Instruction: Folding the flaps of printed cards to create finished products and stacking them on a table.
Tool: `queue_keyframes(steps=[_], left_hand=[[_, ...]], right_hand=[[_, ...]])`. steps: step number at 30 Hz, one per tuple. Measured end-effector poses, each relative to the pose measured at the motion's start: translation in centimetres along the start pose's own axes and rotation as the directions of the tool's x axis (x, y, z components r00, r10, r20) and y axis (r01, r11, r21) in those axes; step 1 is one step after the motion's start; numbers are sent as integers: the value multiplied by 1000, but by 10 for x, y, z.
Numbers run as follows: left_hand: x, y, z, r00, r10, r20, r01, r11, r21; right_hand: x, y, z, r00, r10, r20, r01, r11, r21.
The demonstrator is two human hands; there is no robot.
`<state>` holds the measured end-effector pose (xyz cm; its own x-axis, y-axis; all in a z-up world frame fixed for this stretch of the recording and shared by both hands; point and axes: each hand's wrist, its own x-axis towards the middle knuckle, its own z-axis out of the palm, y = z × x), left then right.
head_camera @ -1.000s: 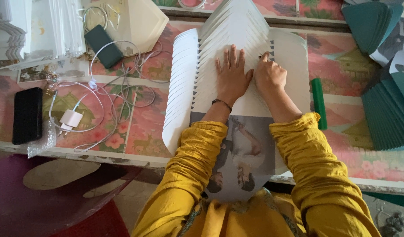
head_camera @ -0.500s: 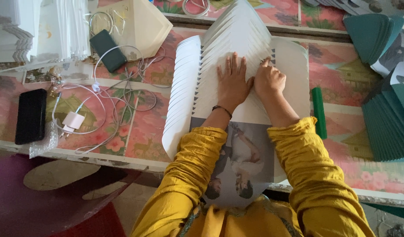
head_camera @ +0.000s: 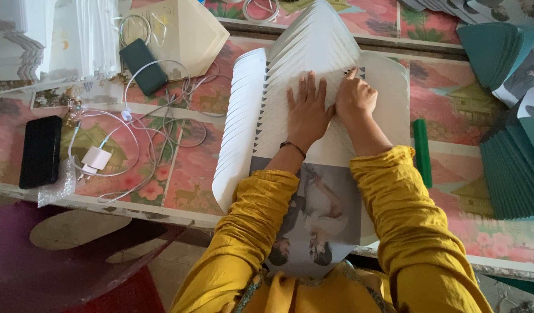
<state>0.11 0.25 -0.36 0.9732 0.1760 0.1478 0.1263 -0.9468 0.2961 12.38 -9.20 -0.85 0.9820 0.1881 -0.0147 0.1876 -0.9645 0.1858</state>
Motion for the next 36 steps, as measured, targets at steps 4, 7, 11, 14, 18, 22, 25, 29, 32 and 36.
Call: queue_keyframes(steps=[4, 7, 11, 14, 18, 22, 25, 29, 32, 36], left_hand=[[0, 2, -5, 999, -10, 30, 9, 1000, 28], [0, 2, -5, 1000, -6, 21, 6, 1000, 9], [-3, 2, -7, 1000, -1, 29, 1, 1000, -8], [-3, 3, -13, 1000, 3, 20, -3, 1000, -16], [-2, 3, -16, 999, -6, 33, 5, 1000, 6], [-3, 4, -18, 1000, -3, 22, 3, 1000, 1], [-4, 5, -19, 999, -5, 38, 5, 1000, 10], [-5, 5, -23, 998, -14, 57, 13, 1000, 12], [-3, 5, -20, 998, -9, 59, 9, 1000, 12], [-4, 5, -22, 996, -16, 90, 13, 999, 31]], right_hand=[[-9, 4, -6, 1000, -8, 14, 8, 999, 34], [-10, 4, -6, 999, 3, 37, -5, 998, 61], [-1, 1, -11, 1000, 11, 23, -13, 998, 62], [11, 0, -8, 1000, 0, -19, 1, 997, 74], [38, 2, 14, 996, -12, -88, 19, 997, 79], [33, -2, -6, 996, -10, -91, 19, 995, 95], [33, -1, -9, 996, -17, -88, 26, 995, 99], [43, -1, 1, 991, -32, -133, 44, 995, 85], [44, 0, 5, 986, -32, -162, 44, 997, 65], [42, 0, -5, 992, -12, -127, 22, 997, 77]])
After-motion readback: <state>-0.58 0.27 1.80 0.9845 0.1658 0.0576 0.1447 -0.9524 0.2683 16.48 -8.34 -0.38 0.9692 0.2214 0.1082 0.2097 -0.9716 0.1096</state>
